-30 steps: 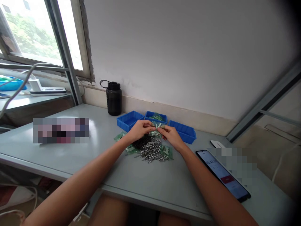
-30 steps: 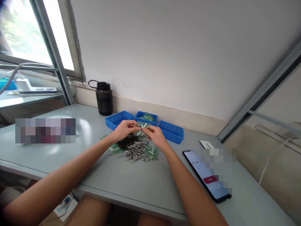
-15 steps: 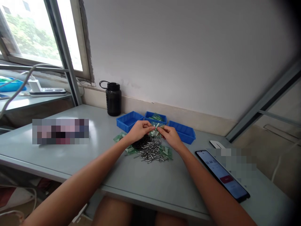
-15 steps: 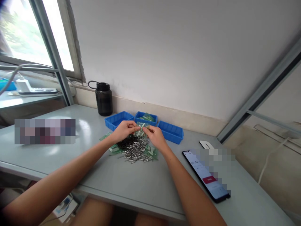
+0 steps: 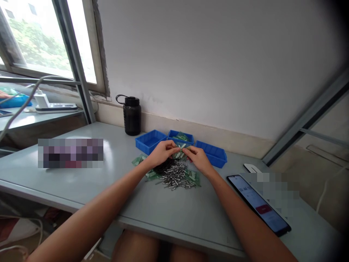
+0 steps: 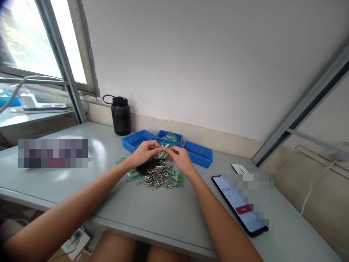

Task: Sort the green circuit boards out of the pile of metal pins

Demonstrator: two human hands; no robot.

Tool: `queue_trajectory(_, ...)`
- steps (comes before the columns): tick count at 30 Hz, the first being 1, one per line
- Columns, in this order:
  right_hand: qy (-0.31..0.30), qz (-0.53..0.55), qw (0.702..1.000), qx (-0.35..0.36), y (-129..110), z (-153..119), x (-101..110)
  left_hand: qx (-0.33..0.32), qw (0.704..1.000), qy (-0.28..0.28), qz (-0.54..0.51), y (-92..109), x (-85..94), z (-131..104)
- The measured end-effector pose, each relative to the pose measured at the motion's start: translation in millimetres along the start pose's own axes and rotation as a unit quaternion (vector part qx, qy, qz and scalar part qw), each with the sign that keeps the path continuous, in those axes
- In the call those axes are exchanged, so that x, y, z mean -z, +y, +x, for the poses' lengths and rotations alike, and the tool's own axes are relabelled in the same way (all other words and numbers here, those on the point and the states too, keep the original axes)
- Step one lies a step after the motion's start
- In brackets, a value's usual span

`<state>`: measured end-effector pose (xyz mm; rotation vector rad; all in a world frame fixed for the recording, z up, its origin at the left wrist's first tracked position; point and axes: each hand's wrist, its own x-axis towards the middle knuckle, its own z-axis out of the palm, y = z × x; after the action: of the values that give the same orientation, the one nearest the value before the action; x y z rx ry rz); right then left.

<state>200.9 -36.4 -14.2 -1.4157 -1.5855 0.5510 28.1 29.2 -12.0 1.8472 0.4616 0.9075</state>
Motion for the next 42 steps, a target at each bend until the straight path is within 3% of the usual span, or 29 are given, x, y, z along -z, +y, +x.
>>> queue_trajectory(5, -0.003, 0.009, 1.0, 0.022, -1.4, -1.0, -0.5, -0.012, 1.0, 0.001, -0.02, 2.1, -1.3, 0.8)
queue_trajectory(9, 0.119, -0.088, 0.987, 0.058, -2.1, -2.2, -2.1, -0.001, 1.0, -0.002, -0.029, 3.6, -4.2, -0.2)
queue_trajectory(11, 0.15, -0.142, 0.975, 0.077, -3.8, -3.5, -2.9, 0.001, 0.999, -0.002, -0.033, 3.8, -5.5, -0.6)
queue_trajectory(18, 0.08, -0.094, 0.986, 0.115, -12.4, -8.7, -12.0, -0.009, 0.999, 0.021, -0.029, 1.9, -3.5, 1.5)
queue_trajectory(29, 0.105, -0.058, 0.988, 0.098, -15.9, -9.7, -11.5, -0.038, 0.998, -0.007, 0.045, 11.3, -4.4, -2.8)
queue_trajectory(33, 0.121, -0.058, 0.986, 0.094, -13.5, -8.4, -12.3, -0.051, 0.996, 0.02, 0.075, 3.1, -3.7, 0.3)
queue_trajectory(37, 0.13, -0.011, 0.988, 0.086, -8.0, -5.7, -10.0, -0.012, 0.998, 0.054, 0.033, -1.5, -1.6, 3.3)
queue_trajectory(42, 0.103, 0.071, 0.989, 0.079, -5.1, -3.3, -6.7, 0.011, 1.0, -0.005, 0.022, 5.4, -1.3, 0.1)
